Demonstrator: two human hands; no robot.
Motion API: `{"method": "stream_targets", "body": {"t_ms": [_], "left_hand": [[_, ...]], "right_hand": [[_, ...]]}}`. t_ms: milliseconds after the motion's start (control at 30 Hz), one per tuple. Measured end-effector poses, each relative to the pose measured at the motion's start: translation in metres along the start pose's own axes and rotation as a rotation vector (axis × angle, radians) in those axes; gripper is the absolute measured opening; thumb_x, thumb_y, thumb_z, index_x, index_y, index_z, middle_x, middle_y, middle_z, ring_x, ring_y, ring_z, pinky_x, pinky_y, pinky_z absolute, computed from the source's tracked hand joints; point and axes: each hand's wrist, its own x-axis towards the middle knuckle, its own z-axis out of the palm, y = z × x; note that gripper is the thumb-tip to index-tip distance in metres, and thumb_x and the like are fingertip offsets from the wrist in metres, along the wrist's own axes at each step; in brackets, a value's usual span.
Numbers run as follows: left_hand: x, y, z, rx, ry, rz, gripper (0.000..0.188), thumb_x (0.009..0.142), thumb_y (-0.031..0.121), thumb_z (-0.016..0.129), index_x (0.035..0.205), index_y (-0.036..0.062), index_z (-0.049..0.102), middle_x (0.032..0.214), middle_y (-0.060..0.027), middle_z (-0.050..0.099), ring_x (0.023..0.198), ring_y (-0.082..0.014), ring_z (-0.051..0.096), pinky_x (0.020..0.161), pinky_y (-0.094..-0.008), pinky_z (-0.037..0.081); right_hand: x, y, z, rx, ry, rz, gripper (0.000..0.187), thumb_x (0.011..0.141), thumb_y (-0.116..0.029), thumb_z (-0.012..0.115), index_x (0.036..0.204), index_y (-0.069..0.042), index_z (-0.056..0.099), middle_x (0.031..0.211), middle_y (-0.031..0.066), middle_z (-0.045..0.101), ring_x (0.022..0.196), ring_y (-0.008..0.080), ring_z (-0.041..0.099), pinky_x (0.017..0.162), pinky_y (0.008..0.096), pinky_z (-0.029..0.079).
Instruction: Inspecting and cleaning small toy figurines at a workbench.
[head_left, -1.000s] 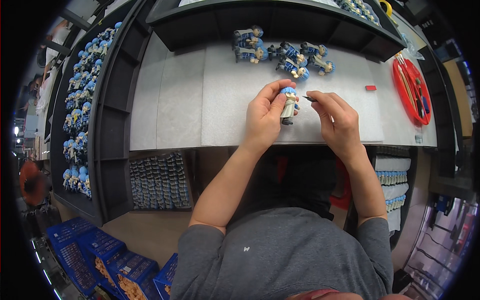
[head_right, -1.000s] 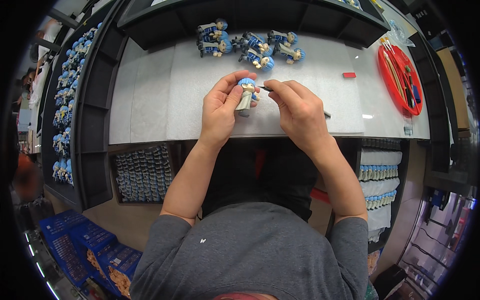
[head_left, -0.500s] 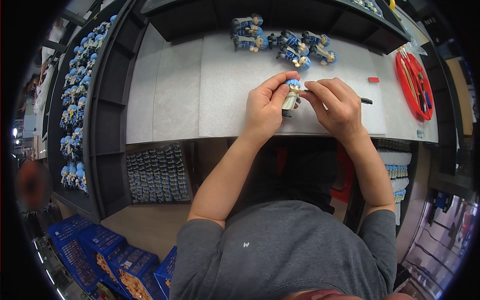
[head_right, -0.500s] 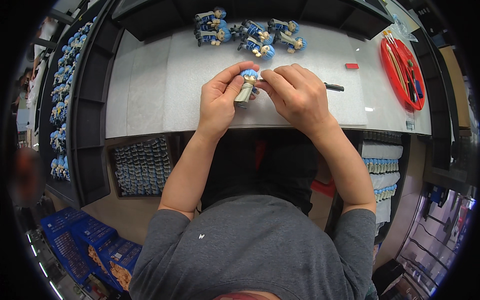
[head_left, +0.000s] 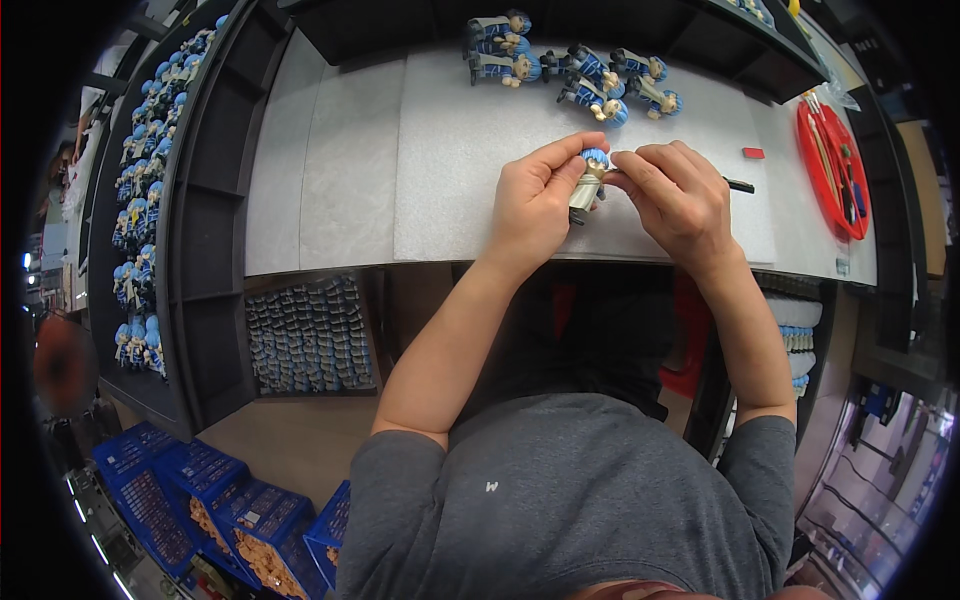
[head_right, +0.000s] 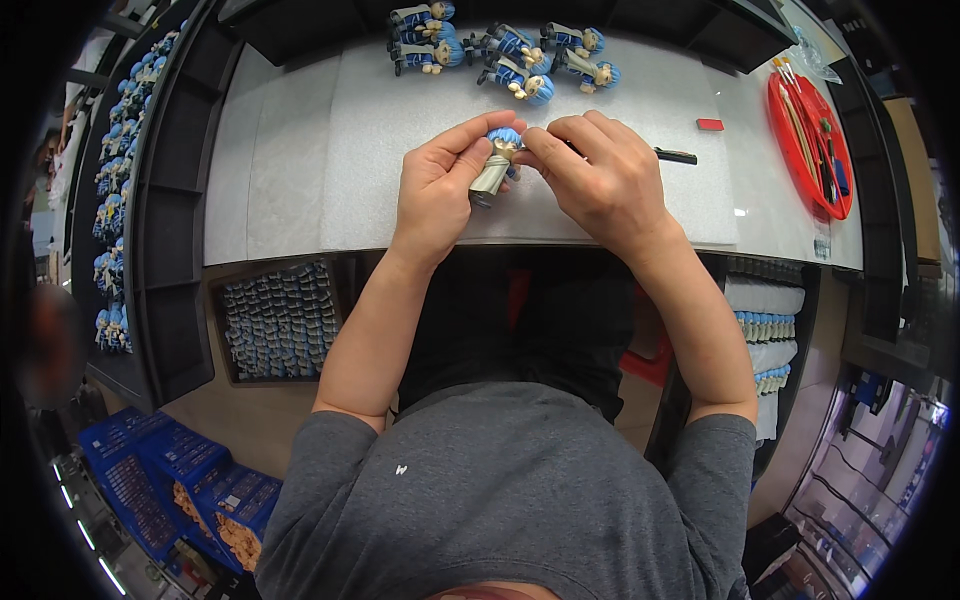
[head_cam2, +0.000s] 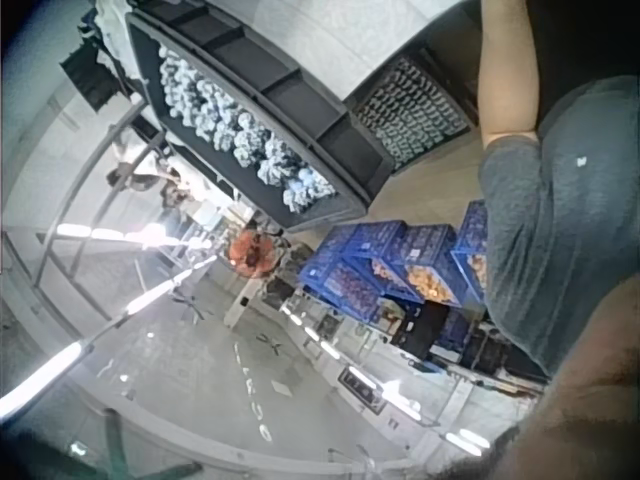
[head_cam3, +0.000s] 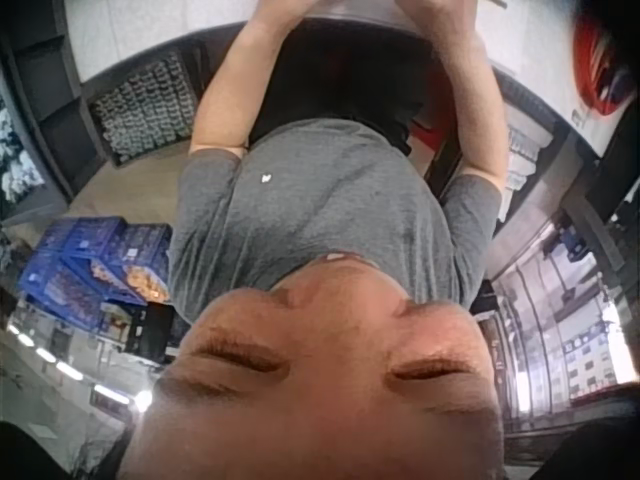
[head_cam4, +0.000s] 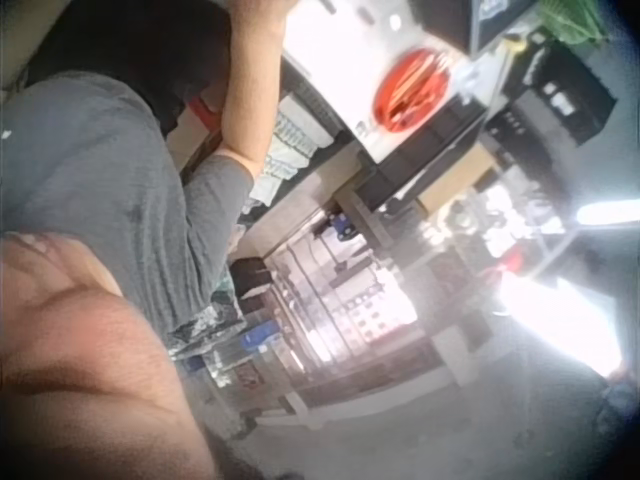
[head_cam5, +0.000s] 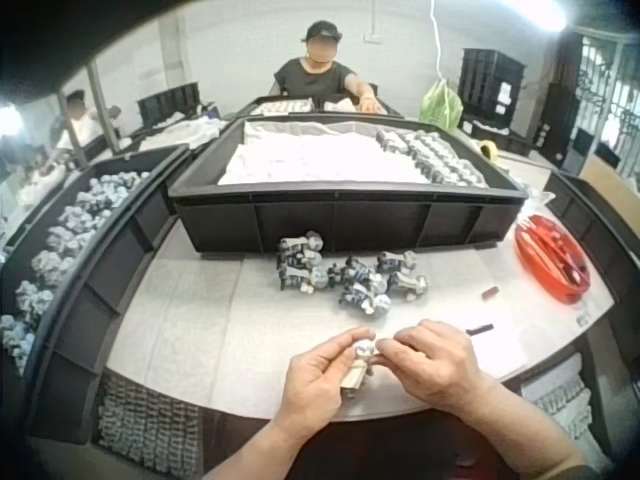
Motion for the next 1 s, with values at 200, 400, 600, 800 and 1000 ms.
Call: {"method": "stream_targets", "body": {"t_ms": [200,400,600,800,1000], "left_hand": [[0.0008,-0.0015,-0.0003,0.016,0.015,-0.001,0.026,0.093,0.004,0.042,0.112,-0.0019,0.059,0.099,-0.0074,0.064,0.075,-0.0076,0.058,0.065,-0.0212,0.051],[0.0007,-0.0029,-0.0013,0.051,0.014,0.015,0.026,0.092,0.004,0.043,0.112,-0.0015,0.059,0.099,-0.0071,0.064,0.075,-0.0075,0.058,0.064,-0.0210,0.051],[0.0013,-0.0046,-0.0017,0.040,0.011,0.027,0.026,0.093,0.004,0.043,0.112,-0.0013,0.059,0.099,-0.0073,0.064,0.075,-0.0075,0.058,0.064,-0.0213,0.051],[0.0012,-0.0048,-0.0020,0.061,0.021,0.036,0.026,0.093,0.004,0.043,0.112,-0.0011,0.059,0.099,-0.0076,0.064,0.075,-0.0081,0.058,0.065,-0.0216,0.051],[0.0006,-0.0048,-0.0020,0.042,0.009,0.034,0.026,0.093,0.004,0.043,0.112,-0.0016,0.059,0.099,-0.0079,0.064,0.075,-0.0081,0.058,0.065,-0.0216,0.051]], "right_hand": [[-0.0007,-0.0008,0.0001,-0.018,-0.016,-0.008,0.020,0.066,-0.013,0.073,0.084,-0.007,0.065,0.067,0.0012,0.056,0.057,0.0140,0.053,0.048,0.0270,0.043],[-0.0018,-0.0013,0.0008,-0.015,-0.022,-0.037,0.019,0.067,-0.012,0.072,0.083,-0.007,0.064,0.067,0.0010,0.056,0.056,0.0137,0.052,0.048,0.0270,0.042],[-0.0017,-0.0025,0.0031,-0.023,0.007,-0.016,0.017,0.068,-0.012,0.072,0.081,-0.007,0.063,0.067,0.0009,0.056,0.055,0.0138,0.052,0.048,0.0270,0.042],[-0.0014,-0.0022,0.0036,-0.019,-0.030,-0.021,0.017,0.067,-0.012,0.072,0.080,-0.006,0.063,0.067,0.0011,0.056,0.056,0.0144,0.053,0.048,0.0267,0.043],[-0.0028,-0.0027,0.0051,-0.016,-0.005,0.002,0.019,0.066,-0.013,0.073,0.080,-0.007,0.063,0.067,0.0011,0.057,0.056,0.0145,0.053,0.048,0.0268,0.043]]}}
